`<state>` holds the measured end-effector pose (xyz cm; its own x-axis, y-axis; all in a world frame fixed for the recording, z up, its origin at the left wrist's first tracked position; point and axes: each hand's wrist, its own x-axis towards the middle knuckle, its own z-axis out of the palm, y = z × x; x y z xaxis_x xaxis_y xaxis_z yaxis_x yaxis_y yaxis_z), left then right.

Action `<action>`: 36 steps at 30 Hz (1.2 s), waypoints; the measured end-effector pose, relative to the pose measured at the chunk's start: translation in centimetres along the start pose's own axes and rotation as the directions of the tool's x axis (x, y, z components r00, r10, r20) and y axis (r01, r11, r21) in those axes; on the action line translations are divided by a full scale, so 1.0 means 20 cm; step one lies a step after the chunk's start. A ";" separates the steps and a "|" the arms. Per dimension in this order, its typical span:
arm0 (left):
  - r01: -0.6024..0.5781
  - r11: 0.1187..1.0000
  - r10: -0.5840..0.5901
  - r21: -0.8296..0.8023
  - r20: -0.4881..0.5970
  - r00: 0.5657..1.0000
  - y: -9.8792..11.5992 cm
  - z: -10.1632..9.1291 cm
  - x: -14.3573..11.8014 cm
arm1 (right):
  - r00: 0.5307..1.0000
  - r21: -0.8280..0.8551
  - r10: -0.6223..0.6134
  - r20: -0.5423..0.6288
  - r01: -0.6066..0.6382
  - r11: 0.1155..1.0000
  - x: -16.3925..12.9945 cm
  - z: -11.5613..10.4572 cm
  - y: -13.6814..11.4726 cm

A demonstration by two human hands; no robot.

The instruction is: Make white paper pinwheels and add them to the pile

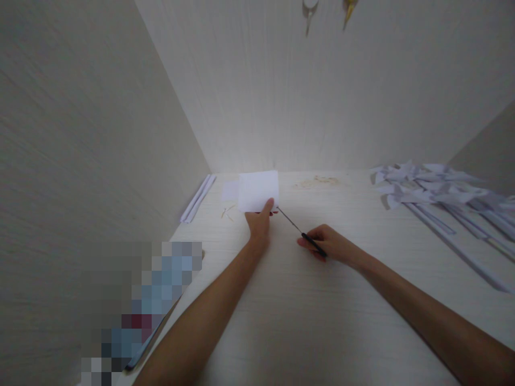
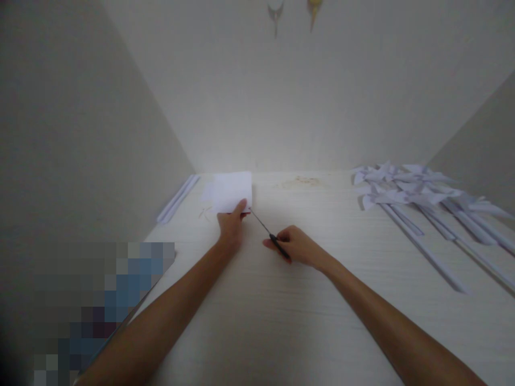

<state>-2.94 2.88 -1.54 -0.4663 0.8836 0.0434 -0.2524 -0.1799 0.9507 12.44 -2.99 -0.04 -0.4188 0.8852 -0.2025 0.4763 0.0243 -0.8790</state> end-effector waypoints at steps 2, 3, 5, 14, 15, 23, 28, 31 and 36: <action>-0.003 1.000 0.003 0.002 0.007 1.000 0.00 0.00 0.00 | 1.000 -0.002 -0.002 0.004 0.002 1.000 0.00 0.00 0.00; -0.004 1.000 0.004 0.001 0.011 1.000 0.00 0.00 0.00 | 1.000 -0.004 -0.002 0.004 0.002 1.000 0.00 0.00 0.00; 0.000 1.000 0.000 0.003 0.009 1.000 0.00 0.00 0.00 | 1.000 -0.018 0.006 0.005 -0.006 1.000 0.01 0.00 0.00; 0.006 1.000 -0.006 0.001 -0.018 1.000 -0.01 0.00 0.01 | 1.000 -0.067 0.011 0.015 -0.010 0.998 0.02 0.00 0.02; 0.002 1.000 -0.002 -0.005 -0.018 1.000 -0.01 0.00 0.01 | 1.000 -0.073 0.010 0.013 -0.009 0.997 0.02 0.00 0.02; -0.010 1.000 0.010 0.019 -0.020 1.000 -0.01 0.00 0.01 | 1.000 -0.072 -0.003 0.012 0.004 0.997 0.01 0.00 0.02; -0.012 1.000 0.012 0.020 -0.017 1.000 -0.01 0.00 0.01 | 1.000 -0.076 -0.002 0.020 0.003 0.997 0.01 0.00 0.02; -0.002 1.000 0.003 0.022 -0.022 1.000 -0.01 0.00 0.00 | 1.000 -0.075 -0.008 0.018 0.009 0.997 0.01 0.00 0.02; 0.007 1.000 -0.007 0.014 -0.022 1.000 -0.01 0.00 0.00 | 1.000 -0.067 0.013 0.014 -0.012 0.998 0.01 0.00 0.01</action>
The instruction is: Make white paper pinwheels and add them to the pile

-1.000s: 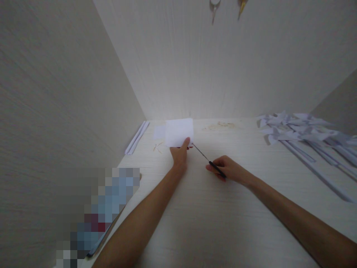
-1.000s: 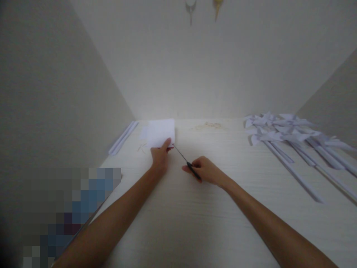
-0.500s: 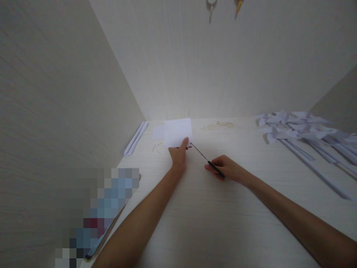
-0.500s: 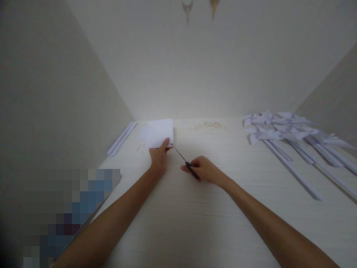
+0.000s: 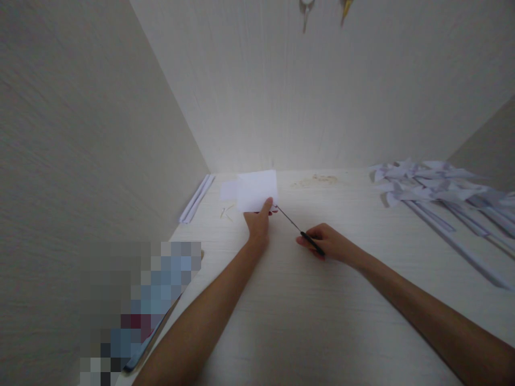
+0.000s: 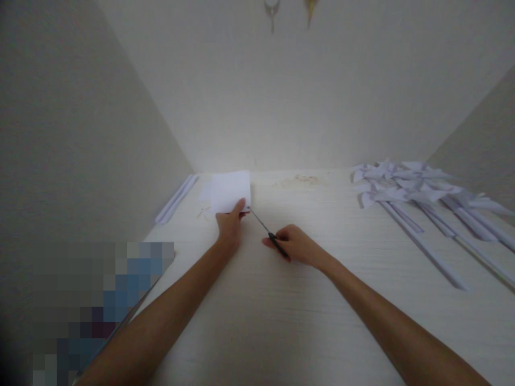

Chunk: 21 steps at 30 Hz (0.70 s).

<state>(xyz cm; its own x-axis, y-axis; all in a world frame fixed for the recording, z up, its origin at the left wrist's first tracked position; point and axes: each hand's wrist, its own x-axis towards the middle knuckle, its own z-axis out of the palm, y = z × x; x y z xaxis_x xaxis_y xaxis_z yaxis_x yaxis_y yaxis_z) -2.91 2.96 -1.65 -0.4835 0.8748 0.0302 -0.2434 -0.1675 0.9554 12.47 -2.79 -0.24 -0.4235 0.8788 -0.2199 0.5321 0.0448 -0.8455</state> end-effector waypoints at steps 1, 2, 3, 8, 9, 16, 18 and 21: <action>-0.003 1.000 0.003 -0.001 0.000 1.000 0.00 0.00 0.00 | 1.000 0.002 0.003 -0.001 -0.003 1.000 0.00 0.00 0.00; -0.008 1.000 0.008 -0.002 0.000 1.000 0.00 0.00 0.00 | 1.000 0.005 0.001 -0.001 -0.001 1.000 0.00 0.00 0.00; -0.012 1.000 0.012 -0.005 0.000 1.000 0.00 0.00 0.00 | 1.000 0.009 -0.003 -0.001 0.003 1.000 0.00 0.00 0.00; -0.005 1.000 0.005 -0.008 0.005 1.000 0.00 0.00 0.01 | 1.000 0.009 -0.020 0.001 0.020 1.000 0.00 0.00 0.01; -0.005 1.000 0.005 -0.008 0.007 1.000 0.00 0.00 0.01 | 1.000 0.006 -0.018 0.001 0.018 1.000 0.00 0.00 0.01; -0.007 1.000 0.007 0.008 0.007 1.000 -0.01 0.00 0.01 | 1.000 0.022 -0.001 0.000 0.001 1.000 0.00 0.00 -0.01; -0.011 1.000 0.011 0.001 0.007 1.000 0.00 0.00 0.00 | 1.000 0.025 -0.003 0.002 0.003 1.000 0.00 0.00 -0.01; -0.017 1.000 0.017 -0.001 0.001 1.000 0.00 -0.01 0.00 | 1.000 0.026 -0.006 -0.002 0.006 1.000 0.00 0.00 0.00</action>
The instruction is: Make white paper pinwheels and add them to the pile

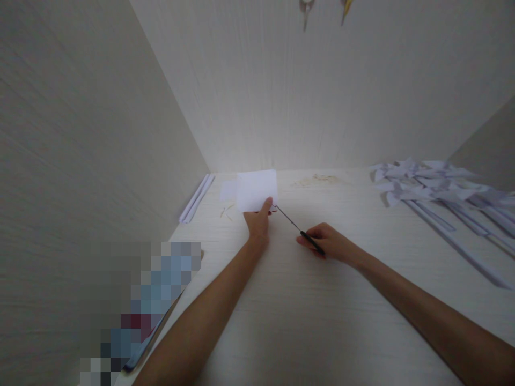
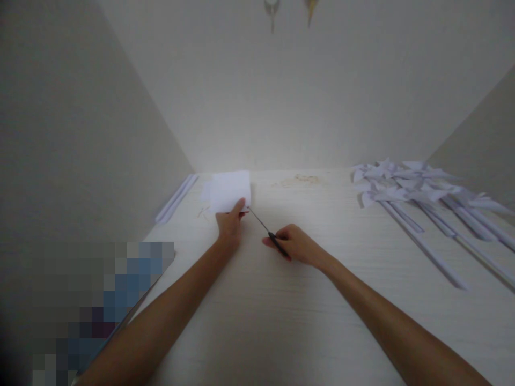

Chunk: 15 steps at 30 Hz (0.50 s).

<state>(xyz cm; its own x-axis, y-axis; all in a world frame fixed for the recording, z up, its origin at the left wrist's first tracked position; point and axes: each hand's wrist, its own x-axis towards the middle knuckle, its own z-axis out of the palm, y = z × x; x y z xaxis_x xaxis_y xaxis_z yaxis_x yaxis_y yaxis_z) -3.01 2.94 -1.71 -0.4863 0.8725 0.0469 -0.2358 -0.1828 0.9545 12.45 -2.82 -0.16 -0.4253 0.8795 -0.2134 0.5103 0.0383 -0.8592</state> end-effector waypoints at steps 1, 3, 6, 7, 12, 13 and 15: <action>-0.001 1.000 0.001 0.001 -0.003 1.000 0.00 0.00 0.00 | 1.000 0.000 -0.001 -0.002 0.001 1.000 0.00 0.00 0.00; 0.000 1.000 0.000 0.002 -0.007 1.000 0.00 0.00 0.00 | 1.000 -0.003 -0.005 -0.001 0.005 1.000 0.00 0.00 0.01; 0.007 1.000 -0.007 0.005 -0.012 1.000 -0.01 0.00 0.00 | 1.000 -0.015 -0.001 -0.004 0.001 1.000 0.00 0.00 0.00; 0.006 1.000 -0.006 0.006 -0.013 1.000 -0.01 0.00 0.01 | 1.000 -0.023 0.001 -0.006 -0.001 1.000 0.00 0.00 0.00; 0.003 1.000 -0.003 -0.014 -0.009 1.000 -0.01 0.00 0.01 | 1.000 -0.029 0.013 -0.008 -0.013 1.000 0.00 0.00 0.00; 0.003 1.000 -0.003 -0.023 -0.017 1.000 -0.01 -0.01 0.01 | 1.000 -0.008 0.015 0.000 -0.015 1.000 0.00 0.00 0.00; -0.003 0.999 0.001 -0.038 -0.041 0.999 0.00 -0.01 0.01 | 1.000 0.068 0.015 -0.003 -0.015 0.998 0.00 0.00 0.00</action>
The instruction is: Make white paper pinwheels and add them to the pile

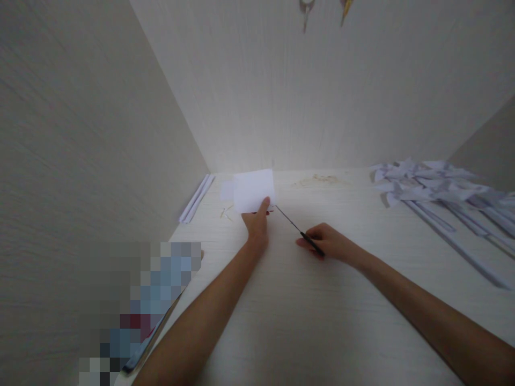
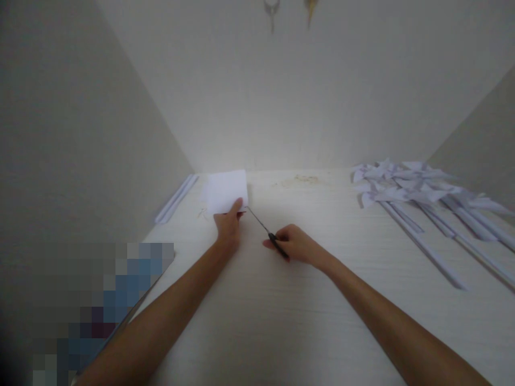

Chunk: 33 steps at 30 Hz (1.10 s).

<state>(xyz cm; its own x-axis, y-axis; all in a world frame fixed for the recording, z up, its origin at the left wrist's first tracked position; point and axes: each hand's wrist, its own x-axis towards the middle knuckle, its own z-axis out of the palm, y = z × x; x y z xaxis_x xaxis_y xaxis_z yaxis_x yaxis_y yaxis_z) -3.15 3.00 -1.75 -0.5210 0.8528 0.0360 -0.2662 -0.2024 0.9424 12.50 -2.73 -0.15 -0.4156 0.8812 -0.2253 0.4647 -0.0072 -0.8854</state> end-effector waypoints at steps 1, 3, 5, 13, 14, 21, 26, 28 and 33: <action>-0.004 1.000 0.004 -0.001 -0.009 1.000 0.01 0.00 0.00 | 1.000 0.060 -0.001 -0.028 0.003 0.998 0.00 0.00 0.00; -0.016 1.000 0.016 0.020 -0.002 1.000 0.02 0.01 -0.02 | 0.991 0.222 0.007 -0.133 0.023 0.975 0.01 0.00 0.00; -0.035 0.997 0.033 0.071 0.036 0.999 0.03 0.02 -0.05 | 0.965 0.395 0.043 -0.258 0.065 0.916 0.02 0.01 0.00; -0.108 0.983 0.054 0.149 0.326 0.944 0.09 0.05 -0.19 | 0.926 0.682 0.173 -0.335 0.112 0.723 0.03 0.06 -0.04; -0.102 0.984 0.044 0.148 0.352 0.935 0.10 0.05 -0.20 | 0.926 0.699 0.188 -0.327 0.103 0.707 0.03 0.06 -0.04; -0.056 0.986 -0.010 0.157 0.392 0.920 0.10 0.05 -0.22 | 0.938 0.771 0.207 -0.277 0.088 0.630 0.05 0.04 -0.03; -0.054 0.986 -0.014 0.155 0.412 0.911 0.09 0.05 -0.21 | 0.935 0.759 0.200 -0.293 0.100 0.644 0.05 0.04 -0.01; -0.055 0.986 -0.015 0.155 0.421 0.907 0.09 0.05 -0.21 | 0.935 0.756 0.193 -0.297 0.107 0.646 0.06 0.04 0.00; -0.125 0.974 0.021 0.190 0.471 0.882 0.09 0.05 -0.21 | 0.930 0.742 0.180 -0.319 0.127 0.659 0.06 0.04 0.00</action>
<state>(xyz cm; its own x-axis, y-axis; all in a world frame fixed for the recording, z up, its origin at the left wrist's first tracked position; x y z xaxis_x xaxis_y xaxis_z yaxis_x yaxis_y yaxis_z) -0.63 -0.56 0.11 -0.0832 0.9745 0.2086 -0.0397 -0.2124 0.9764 11.41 -2.14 -0.72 -0.0535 0.9694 -0.2396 -0.3262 -0.2438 -0.9133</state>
